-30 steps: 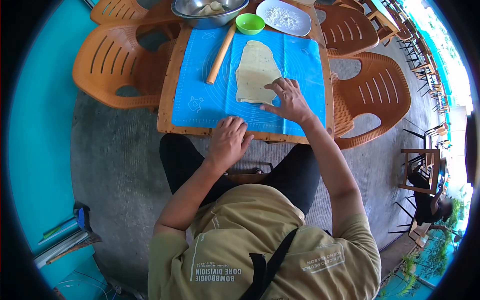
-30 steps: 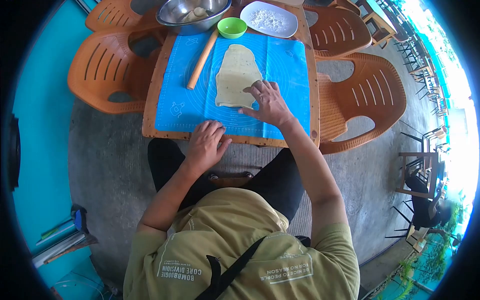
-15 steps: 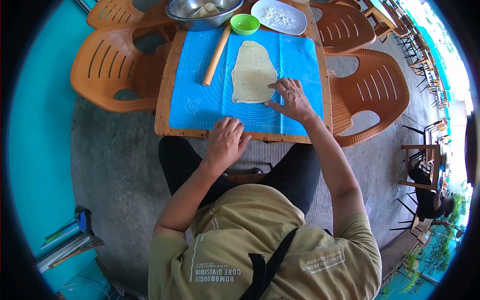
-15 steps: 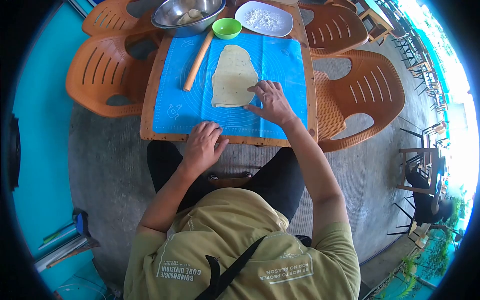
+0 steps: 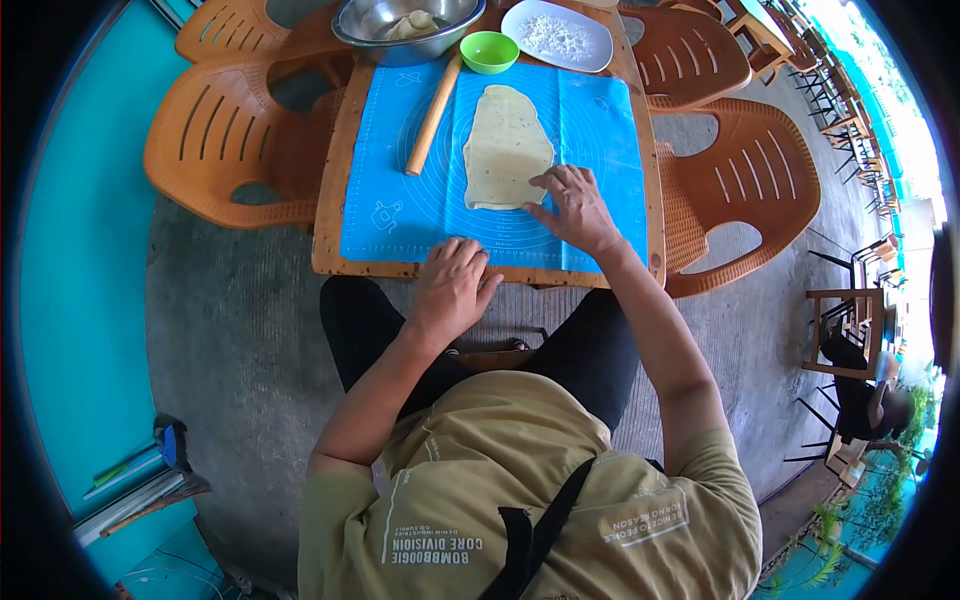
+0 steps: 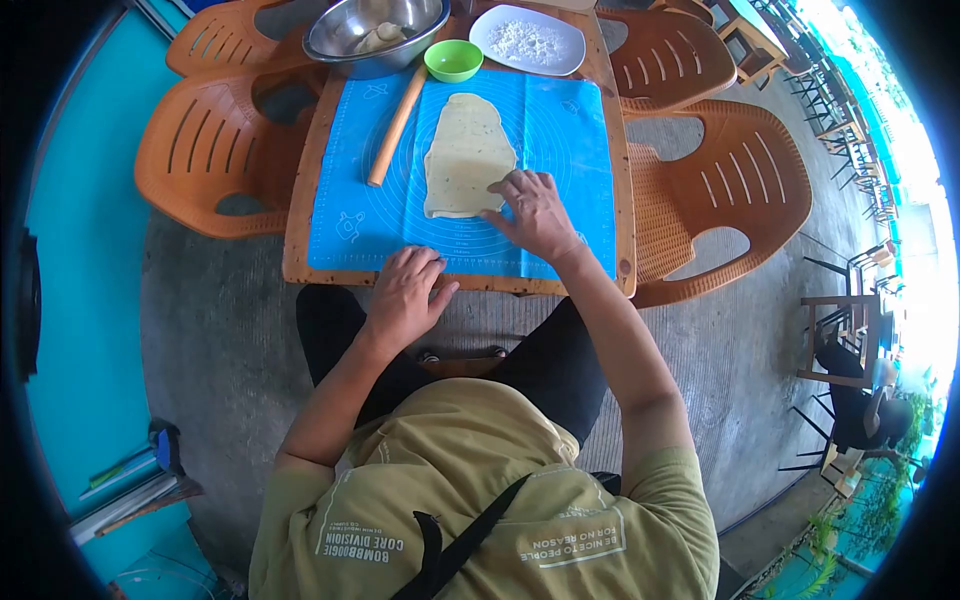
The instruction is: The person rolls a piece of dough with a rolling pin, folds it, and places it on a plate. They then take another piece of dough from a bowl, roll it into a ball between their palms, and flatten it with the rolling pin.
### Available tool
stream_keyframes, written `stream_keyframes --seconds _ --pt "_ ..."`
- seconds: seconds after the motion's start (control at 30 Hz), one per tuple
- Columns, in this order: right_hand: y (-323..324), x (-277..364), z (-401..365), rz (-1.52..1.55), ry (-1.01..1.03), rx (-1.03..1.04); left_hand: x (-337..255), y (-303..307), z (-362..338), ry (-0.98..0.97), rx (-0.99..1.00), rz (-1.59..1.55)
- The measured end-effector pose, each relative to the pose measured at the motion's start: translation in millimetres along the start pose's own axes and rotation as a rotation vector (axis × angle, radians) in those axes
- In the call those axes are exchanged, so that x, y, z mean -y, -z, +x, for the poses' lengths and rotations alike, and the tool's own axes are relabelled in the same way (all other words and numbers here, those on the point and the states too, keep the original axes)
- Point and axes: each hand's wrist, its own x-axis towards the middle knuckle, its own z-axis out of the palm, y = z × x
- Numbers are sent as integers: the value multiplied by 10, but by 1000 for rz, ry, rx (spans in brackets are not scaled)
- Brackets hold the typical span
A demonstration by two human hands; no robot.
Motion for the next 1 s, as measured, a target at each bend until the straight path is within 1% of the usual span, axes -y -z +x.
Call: stream_keyframes --seconds 0.1,0.27,0.33,0.43,0.5,0.53,0.6,0.73,0.83,0.97,1.0 --pt "6 181 73 59 106 16 -8 14 14 22 36 -19" --pt "-196 114 184 46 83 -35 -5 19 2 17 19 -8" --pt "-147 151 230 25 69 -41 -9 24 3 14 13 -17" --pt "-103 250 243 38 59 12 -19 20 1 12 16 -30" --pt "-135 266 277 47 146 21 -3 2 8 18 19 -36" --pt "-135 260 301 22 139 17 -9 -4 25 -3 9 -48" --pt "-181 271 339 41 102 42 -12 7 13 15 -7 -51" --pt "-254 251 393 22 86 27 -18 11 9 24 7 -57" --pt "-186 345 402 40 139 80 -22 13 11 26 20 -47" --pt "-285 331 467 34 114 102 -26 25 23 32 25 -39" --pt "-295 311 485 39 109 77 -21 17 24 23 14 -39"
